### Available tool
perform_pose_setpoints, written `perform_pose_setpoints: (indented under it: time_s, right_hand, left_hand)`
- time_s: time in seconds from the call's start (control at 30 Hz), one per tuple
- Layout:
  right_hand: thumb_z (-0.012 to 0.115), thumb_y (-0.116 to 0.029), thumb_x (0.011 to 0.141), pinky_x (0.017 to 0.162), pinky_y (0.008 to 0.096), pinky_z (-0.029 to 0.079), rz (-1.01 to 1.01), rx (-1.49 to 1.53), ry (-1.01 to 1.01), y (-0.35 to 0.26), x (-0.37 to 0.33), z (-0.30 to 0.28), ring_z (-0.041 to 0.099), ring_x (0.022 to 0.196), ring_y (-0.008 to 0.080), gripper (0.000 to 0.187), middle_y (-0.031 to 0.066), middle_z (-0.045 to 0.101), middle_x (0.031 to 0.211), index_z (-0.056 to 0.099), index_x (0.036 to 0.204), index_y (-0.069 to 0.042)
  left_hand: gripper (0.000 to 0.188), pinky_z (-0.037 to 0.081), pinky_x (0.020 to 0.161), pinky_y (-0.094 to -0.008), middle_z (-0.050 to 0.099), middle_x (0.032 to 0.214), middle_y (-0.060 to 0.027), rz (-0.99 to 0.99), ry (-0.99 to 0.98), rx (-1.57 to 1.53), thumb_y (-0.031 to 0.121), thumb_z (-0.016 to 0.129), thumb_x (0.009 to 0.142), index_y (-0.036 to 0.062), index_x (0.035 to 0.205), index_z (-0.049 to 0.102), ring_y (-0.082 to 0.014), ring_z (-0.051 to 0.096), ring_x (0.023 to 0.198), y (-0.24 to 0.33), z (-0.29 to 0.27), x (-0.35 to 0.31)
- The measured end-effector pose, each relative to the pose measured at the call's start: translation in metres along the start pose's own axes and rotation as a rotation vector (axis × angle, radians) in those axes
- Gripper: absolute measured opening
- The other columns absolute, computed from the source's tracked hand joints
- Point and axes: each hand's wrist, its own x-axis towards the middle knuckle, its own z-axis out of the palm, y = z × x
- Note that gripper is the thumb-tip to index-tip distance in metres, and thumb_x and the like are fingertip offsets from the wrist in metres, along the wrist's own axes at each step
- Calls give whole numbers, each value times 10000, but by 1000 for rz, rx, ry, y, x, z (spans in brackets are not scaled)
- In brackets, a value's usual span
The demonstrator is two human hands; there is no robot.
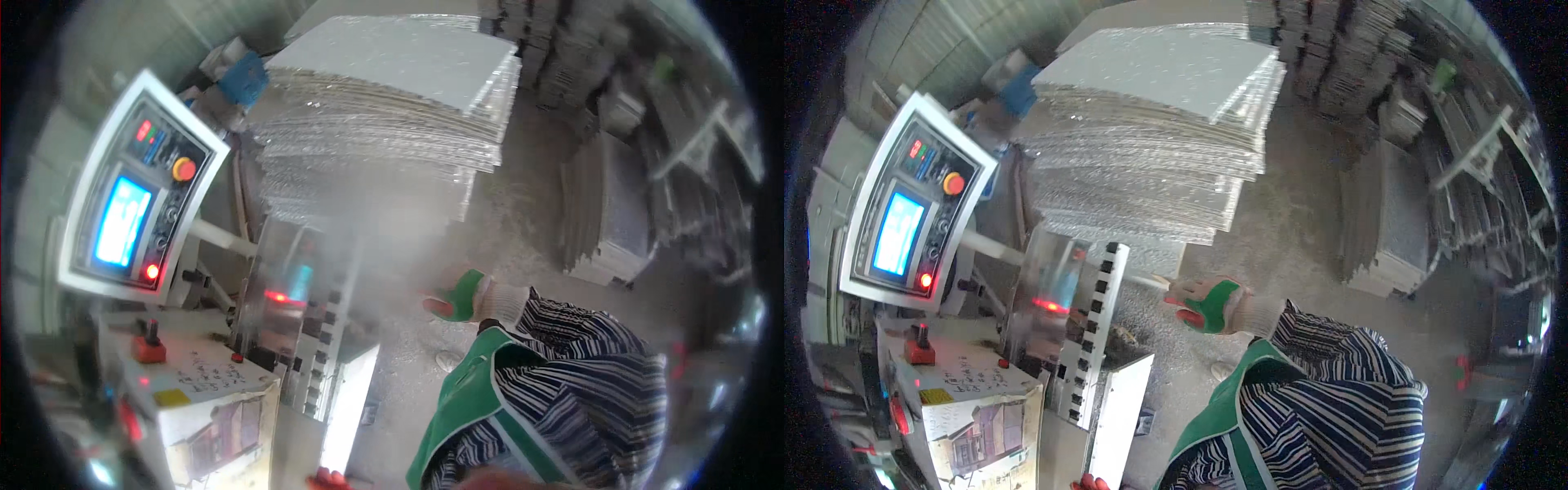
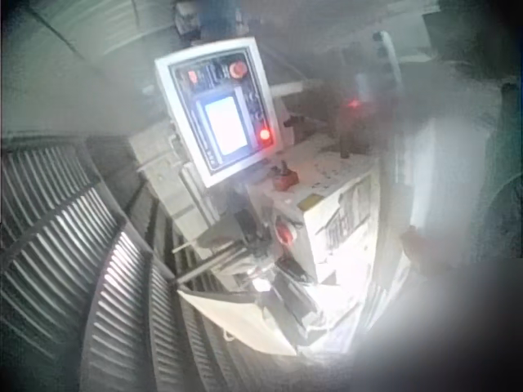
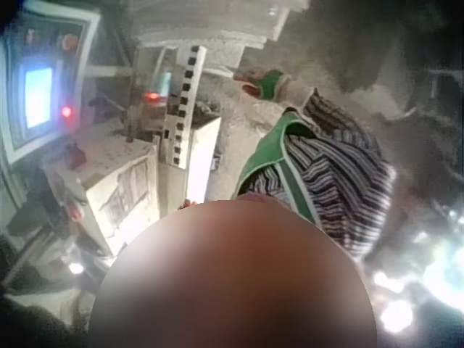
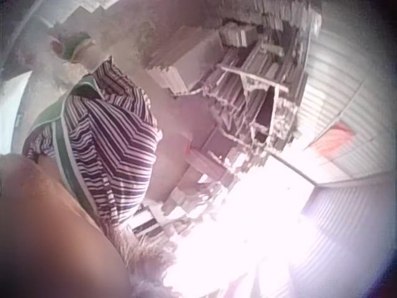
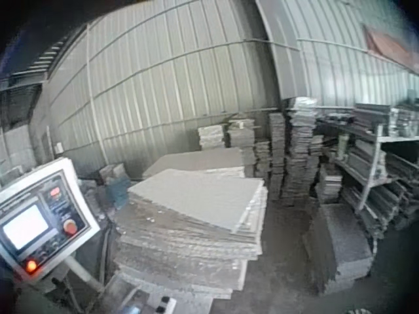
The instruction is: The recorder is picking up rectangular white panels from a stack and feeding them individually into a narrow industrial slot on a processing machine.
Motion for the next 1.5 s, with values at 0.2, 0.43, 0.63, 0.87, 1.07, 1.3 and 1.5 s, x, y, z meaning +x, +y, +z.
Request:
perform_pose_setpoints:
  time_s: [0.2, 0.43, 0.63, 0.87, 1.07, 1.3, 1.5]
  right_hand:
    - [534, -365, 1020, 1042, 447, 524, 119, 5, -59, 36, -59, -4, 634, 1211, 352, 490, 153, 585, 1422, 520, 1448, -127]
    - [547, -362, 995, 1017, 450, 524, 315, 242, -243, 121, -119, 3, 637, 1191, 354, 485, 165, 620, 1349, 548, 1424, -136]
    - [536, -355, 992, 1012, 449, 522, 423, 214, -267, 178, -170, -20, 630, 1206, 338, 477, 141, 620, 1351, 558, 1421, -147]
    - [549, -358, 972, 909, 463, 565, 494, 311, -113, 327, -263, 31, 684, 1082, 372, 481, 152, 697, 1207, 573, 1422, -188]
    - [715, -396, 858, 774, 404, 563, 796, 285, 362, 507, -372, 195, 708, 866, 280, 538, 153, 741, 1078, 653, 1344, -177]
    - [670, -305, 927, 914, 368, 541, 1541, 608, 701, 618, -483, 223, 687, 1119, 250, 501, 156, 702, 1289, 622, 1361, -59]
    - [658, -199, 929, 1046, 353, 462, 1835, 799, 832, 660, -546, 236, 594, 1264, 208, 550, 149, 594, 1450, 529, 1446, -65]
  left_hand:
    - [366, 455, 655, -346, 635, 872, -62, 675, -105, 135, 506, 658, 943, 153, 866, 600, -193, 552, 768, -41, -110, 66]
    - [325, 420, 819, -368, 616, 1066, -62, 473, -246, 158, 456, 529, 1013, 139, 1058, 583, -200, 548, 952, -123, -63, 87]
    - [356, 389, 960, -386, 600, 1232, -63, 298, -350, 150, 413, 419, 1074, 127, 1223, 569, -205, 545, 1110, -200, 44, 97]
    - [469, 519, 950, -491, 633, 1370, -44, -94, -424, 693, 478, 434, 1078, 167, 1407, 554, -274, 631, 1177, -368, 304, 81]
    - [364, 557, 735, -357, 643, 1135, -161, -499, -387, 582, 136, 668, 977, 39, 1309, 557, -269, 631, 1015, -484, 397, 81]
    - [361, 580, 805, -354, 683, 1148, -117, -674, -657, 853, 171, 676, 995, 37, 1313, 571, -224, 678, 1027, -577, 432, 139]
    - [516, 561, 856, -377, 670, 1281, -95, -515, -648, 1475, 370, 713, 980, 123, 1405, 557, -260, 686, 1106, -712, 473, 199]
